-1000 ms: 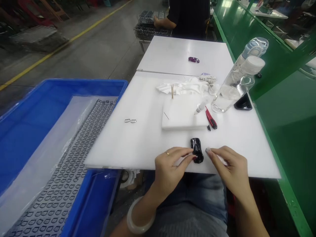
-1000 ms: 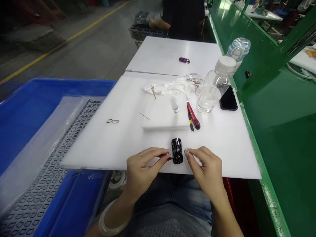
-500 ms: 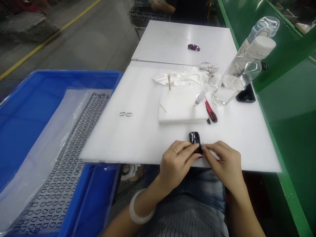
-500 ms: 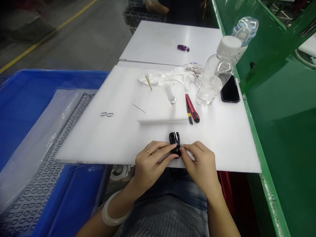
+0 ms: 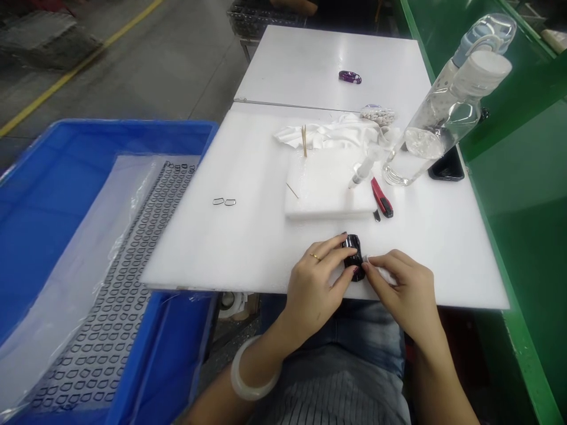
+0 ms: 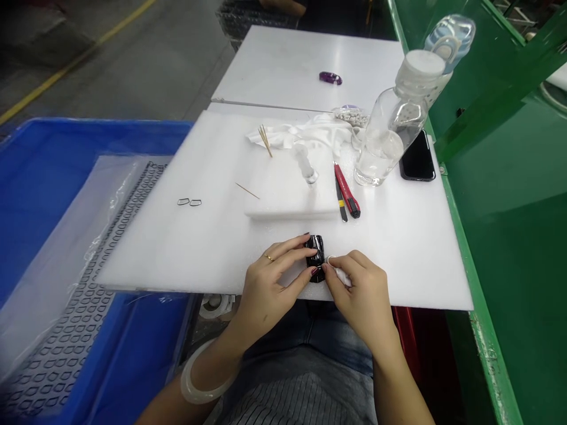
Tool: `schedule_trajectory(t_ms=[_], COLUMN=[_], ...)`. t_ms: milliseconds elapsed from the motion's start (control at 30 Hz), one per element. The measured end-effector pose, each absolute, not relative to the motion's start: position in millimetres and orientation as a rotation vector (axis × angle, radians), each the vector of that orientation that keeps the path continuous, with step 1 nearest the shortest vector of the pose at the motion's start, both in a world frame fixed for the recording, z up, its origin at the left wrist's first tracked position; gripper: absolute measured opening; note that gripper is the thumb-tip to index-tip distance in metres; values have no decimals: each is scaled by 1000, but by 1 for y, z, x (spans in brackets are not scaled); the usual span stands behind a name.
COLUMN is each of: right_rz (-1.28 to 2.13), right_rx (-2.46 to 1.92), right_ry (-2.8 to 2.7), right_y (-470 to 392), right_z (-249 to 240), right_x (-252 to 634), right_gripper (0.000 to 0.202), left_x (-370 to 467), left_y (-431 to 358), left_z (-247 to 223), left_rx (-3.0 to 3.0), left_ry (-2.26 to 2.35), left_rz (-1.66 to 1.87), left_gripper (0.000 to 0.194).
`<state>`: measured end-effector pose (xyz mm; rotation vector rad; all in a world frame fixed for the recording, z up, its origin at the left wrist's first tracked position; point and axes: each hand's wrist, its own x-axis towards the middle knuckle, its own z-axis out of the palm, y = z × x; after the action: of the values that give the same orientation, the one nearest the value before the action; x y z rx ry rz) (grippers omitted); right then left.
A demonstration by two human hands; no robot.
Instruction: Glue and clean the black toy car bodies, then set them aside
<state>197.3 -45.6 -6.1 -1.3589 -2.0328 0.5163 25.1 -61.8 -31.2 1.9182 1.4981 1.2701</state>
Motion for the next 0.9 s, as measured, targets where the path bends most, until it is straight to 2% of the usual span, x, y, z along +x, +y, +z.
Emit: schedule_trajectory(t_ms=[233,367,433,667,900], right_rz=[439,158,79,184,335], right_rx=[-1201,-1074,-1051,-1209,-1351], right_ry=[-2107,-2129,-2186,-2094,-1914], right_y=[-49,-56,-60,-63,-64], right_z=[-13,-19,-21,-18,-12], right_x=[207,207,202,190,208], right_gripper=[10,27,27,16,16], left_x=[18,11,10,14,18], left_y=[-57,-59,-61,-63,-63], left_z=[-22,-22,-23,-26,-27], left_rx=[1859,1925,1953,1966,1957], left_ry=[1476,1407,1410,1456,1517], left_rz=[1120,994,977,998,1060], left_gripper=[30,49,53,54,49])
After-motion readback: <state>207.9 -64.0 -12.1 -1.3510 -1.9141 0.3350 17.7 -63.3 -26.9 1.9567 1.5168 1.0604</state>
